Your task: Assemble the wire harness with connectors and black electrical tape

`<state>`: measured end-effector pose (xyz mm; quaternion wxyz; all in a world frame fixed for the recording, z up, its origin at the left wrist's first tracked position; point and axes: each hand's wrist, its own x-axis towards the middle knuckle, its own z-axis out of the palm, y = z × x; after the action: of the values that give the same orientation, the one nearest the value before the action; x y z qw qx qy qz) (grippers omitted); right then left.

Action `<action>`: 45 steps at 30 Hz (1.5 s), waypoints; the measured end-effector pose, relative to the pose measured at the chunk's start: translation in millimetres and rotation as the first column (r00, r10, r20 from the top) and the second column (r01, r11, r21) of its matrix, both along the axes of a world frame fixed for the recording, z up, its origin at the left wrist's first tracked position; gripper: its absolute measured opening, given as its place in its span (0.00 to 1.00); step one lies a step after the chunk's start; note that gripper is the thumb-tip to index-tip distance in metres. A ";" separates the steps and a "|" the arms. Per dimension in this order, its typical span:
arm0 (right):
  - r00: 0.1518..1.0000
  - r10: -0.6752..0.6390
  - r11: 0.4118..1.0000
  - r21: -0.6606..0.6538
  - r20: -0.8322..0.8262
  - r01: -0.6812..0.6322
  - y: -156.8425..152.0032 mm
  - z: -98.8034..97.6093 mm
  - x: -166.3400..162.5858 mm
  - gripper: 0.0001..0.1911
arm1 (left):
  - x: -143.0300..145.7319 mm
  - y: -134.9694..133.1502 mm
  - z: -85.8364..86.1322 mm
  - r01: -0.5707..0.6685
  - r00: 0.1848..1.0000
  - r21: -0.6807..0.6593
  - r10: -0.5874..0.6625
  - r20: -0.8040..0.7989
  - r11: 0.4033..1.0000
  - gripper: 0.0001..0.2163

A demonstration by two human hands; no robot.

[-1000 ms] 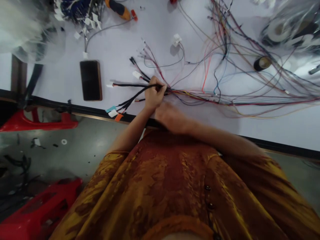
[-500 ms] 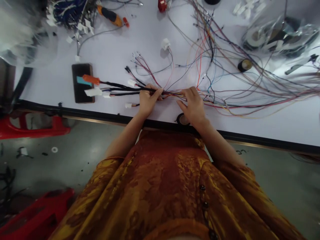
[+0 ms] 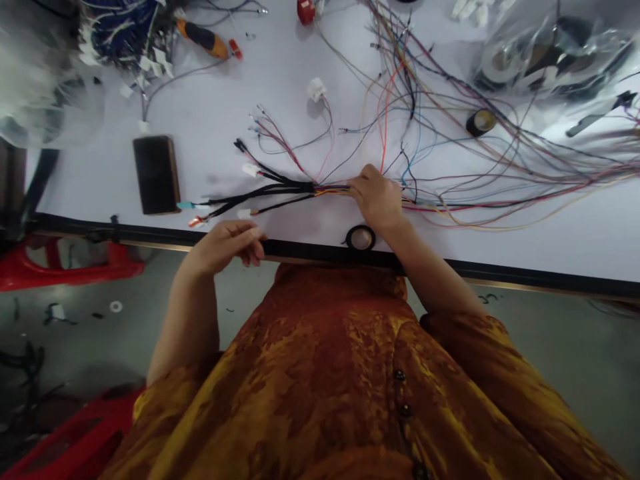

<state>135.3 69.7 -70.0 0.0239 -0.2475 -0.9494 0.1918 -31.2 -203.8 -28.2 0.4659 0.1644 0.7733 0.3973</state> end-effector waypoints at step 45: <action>0.879 -0.355 0.882 -0.425 -0.319 0.202 91.4 -31.1 54.6 0.13 | 50.7 277.5 -48.4 -0.122 0.876 0.267 -0.024 0.483 0.956 0.08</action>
<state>189.9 161.1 -101.1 0.1909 -0.3408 -0.8236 0.4112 19.5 73.7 -76.7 0.6037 0.1071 0.5708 0.5462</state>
